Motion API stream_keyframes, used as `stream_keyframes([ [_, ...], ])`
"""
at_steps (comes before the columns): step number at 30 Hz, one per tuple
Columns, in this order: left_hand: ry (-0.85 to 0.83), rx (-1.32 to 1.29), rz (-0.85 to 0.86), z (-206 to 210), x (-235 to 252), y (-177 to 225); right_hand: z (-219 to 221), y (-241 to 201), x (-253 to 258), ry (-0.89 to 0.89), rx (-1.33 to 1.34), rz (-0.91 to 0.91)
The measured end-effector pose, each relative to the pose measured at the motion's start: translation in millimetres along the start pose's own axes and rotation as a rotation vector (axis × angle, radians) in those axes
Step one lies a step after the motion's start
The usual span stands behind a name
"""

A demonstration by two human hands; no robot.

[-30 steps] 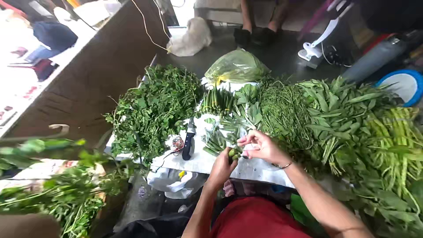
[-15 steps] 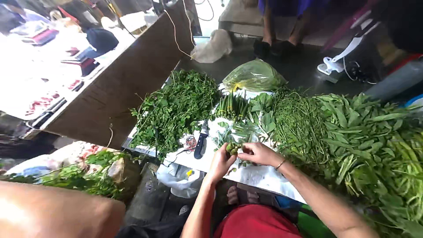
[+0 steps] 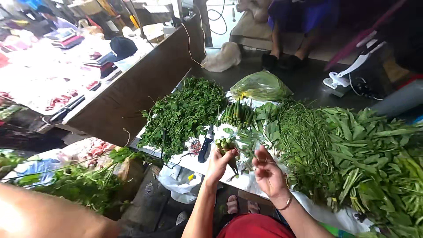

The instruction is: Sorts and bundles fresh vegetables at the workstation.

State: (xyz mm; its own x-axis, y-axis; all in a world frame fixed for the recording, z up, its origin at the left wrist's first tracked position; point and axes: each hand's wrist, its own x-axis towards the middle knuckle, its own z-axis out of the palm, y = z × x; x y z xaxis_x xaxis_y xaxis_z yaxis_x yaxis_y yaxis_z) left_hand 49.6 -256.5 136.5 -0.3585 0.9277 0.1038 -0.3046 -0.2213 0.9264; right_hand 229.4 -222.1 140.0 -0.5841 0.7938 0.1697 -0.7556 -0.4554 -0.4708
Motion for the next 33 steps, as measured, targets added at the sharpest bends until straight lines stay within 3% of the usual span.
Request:
stream_keyframes([
  [2,-0.037,0.064,0.017,2.5,-6.9,3.8,-3.6,0.8,9.9,0.109,0.009,-0.021],
  [4,-0.108,0.202,0.02,4.3,-14.7,5.9,-10.2,2.9,17.8,0.094,-0.097,-0.024],
  [8,-0.228,0.656,0.024,-5.0,-23.9,-0.3,-32.4,7.1,28.5,-0.069,-0.699,-0.106],
  [11,-0.326,0.961,-0.026,-10.8,-29.0,-7.6,-29.1,-2.4,29.2,-0.201,-1.208,-0.022],
  [13,-0.394,1.037,-0.104,-9.6,-32.2,-12.2,-26.3,-1.2,27.1,-0.273,-1.45,0.039],
  [16,-0.431,1.029,-0.169,-14.7,-32.5,-22.9,-26.3,7.6,24.6,-0.29,-1.588,0.051],
  [18,-0.454,1.025,-0.199,-19.8,-32.1,-29.5,-28.6,12.3,23.7,-0.3,-1.613,0.055],
  [22,-0.509,1.005,-0.315,-26.7,-29.4,-37.2,-37.2,14.7,28.2,-0.313,-1.566,0.268],
  [24,-0.454,1.008,-0.292,-28.3,-28.4,-38.3,-49.4,13.9,36.0,-0.23,-1.474,0.414],
  [26,-0.323,1.023,-0.188,-29.3,-27.8,-32.5,-67.2,9.9,48.5,-0.038,-1.313,0.534],
  [29,-0.106,1.026,-0.032,-36.1,-27.3,-17.1,-92.9,-3.0,71.6,0.332,-0.968,0.432],
  [33,0.025,1.055,0.011,-61.8,-36.1,-14.0,-121.5,-15.4,119.7,0.623,-0.679,0.159],
])
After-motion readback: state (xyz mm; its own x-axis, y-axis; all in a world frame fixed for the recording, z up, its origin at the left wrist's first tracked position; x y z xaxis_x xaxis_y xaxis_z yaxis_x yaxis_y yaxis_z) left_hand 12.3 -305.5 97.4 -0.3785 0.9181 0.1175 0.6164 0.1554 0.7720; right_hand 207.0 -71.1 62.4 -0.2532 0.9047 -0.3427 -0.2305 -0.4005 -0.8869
